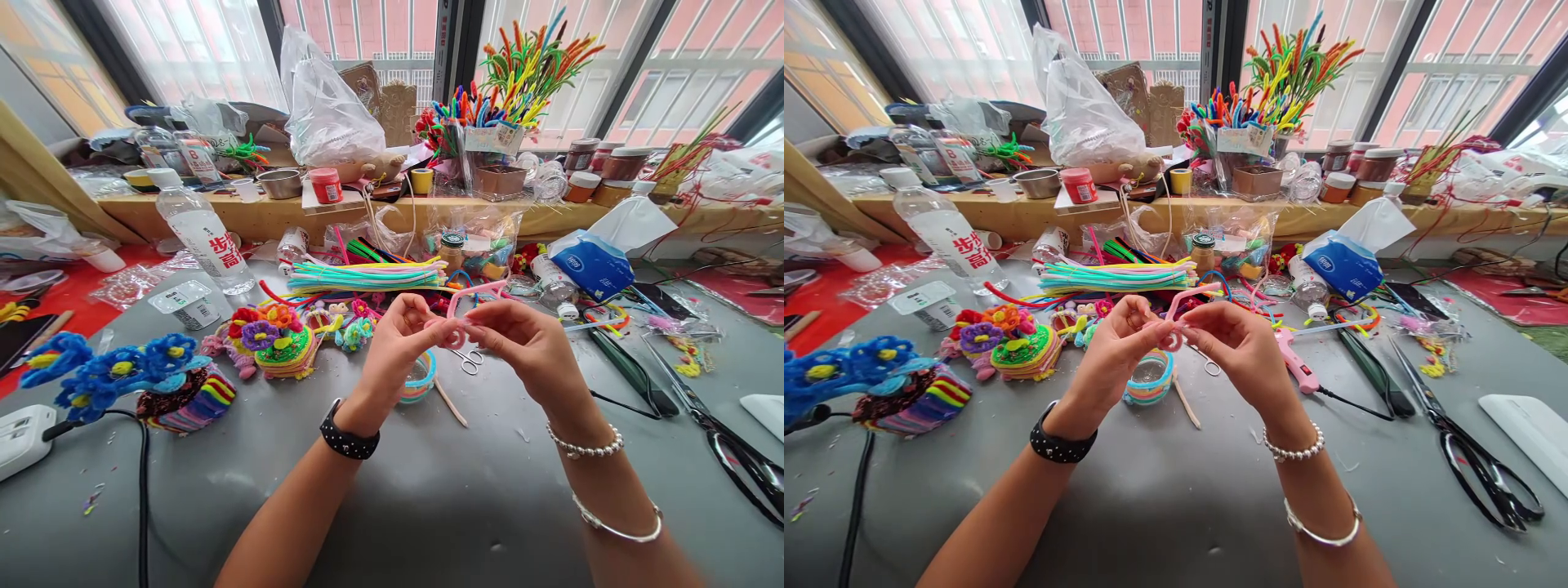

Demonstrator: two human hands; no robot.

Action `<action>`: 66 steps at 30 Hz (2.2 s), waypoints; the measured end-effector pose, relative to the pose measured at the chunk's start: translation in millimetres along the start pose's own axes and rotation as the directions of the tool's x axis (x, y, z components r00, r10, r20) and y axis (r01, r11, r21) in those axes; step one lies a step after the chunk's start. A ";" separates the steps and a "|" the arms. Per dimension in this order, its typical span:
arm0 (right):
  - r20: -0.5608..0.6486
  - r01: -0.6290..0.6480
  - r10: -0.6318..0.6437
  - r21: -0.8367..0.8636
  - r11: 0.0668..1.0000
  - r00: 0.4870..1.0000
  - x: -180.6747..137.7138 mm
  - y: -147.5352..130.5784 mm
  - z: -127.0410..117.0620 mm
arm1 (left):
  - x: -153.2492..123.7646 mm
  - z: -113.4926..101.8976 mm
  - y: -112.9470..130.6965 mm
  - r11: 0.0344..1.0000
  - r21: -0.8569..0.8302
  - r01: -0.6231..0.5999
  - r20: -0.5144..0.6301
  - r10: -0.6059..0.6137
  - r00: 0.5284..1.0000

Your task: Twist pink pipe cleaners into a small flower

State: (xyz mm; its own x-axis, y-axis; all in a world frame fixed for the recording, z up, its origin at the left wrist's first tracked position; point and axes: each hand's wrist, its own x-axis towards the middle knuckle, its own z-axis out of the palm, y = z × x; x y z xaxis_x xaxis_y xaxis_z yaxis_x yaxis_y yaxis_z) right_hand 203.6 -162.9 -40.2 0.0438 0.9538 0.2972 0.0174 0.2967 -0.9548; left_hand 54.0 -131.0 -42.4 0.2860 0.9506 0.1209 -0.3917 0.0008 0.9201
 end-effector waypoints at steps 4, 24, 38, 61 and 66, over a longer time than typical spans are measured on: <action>0.042 0.010 -0.008 -0.041 0.999 0.999 0.1 -3.1 -2.1 | -0.2 0.4 1.7 1.000 -0.012 -0.012 0.022 0.012 1.000; 0.047 0.280 -0.291 -0.456 0.845 0.956 -1.4 3.8 3.2 | -3.2 5.7 0.5 0.997 -0.013 -0.079 0.044 0.080 0.996; -0.101 0.154 -0.158 -0.046 0.987 0.982 -2.7 14.4 18.3 | -4.2 10.9 -5.4 0.969 -0.122 -0.213 -0.054 0.208 0.977; -0.186 0.133 -0.116 0.081 0.988 0.976 1.8 17.3 15.2 | -6.7 15.0 -6.6 0.986 -0.059 -0.158 -0.076 0.153 0.985; -0.063 0.129 -0.140 -0.161 0.979 0.988 0.5 9.5 9.8 | -5.6 10.3 -6.7 0.991 -0.028 -0.132 -0.079 0.129 0.988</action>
State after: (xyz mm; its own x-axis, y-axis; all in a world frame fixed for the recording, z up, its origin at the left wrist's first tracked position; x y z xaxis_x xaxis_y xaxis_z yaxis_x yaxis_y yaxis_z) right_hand 194.0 -159.1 -49.2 0.1036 0.8980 0.4277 0.1831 0.4055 -0.8956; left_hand 64.0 -139.6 -45.5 0.1626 0.9643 0.2089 -0.4503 -0.1158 0.8853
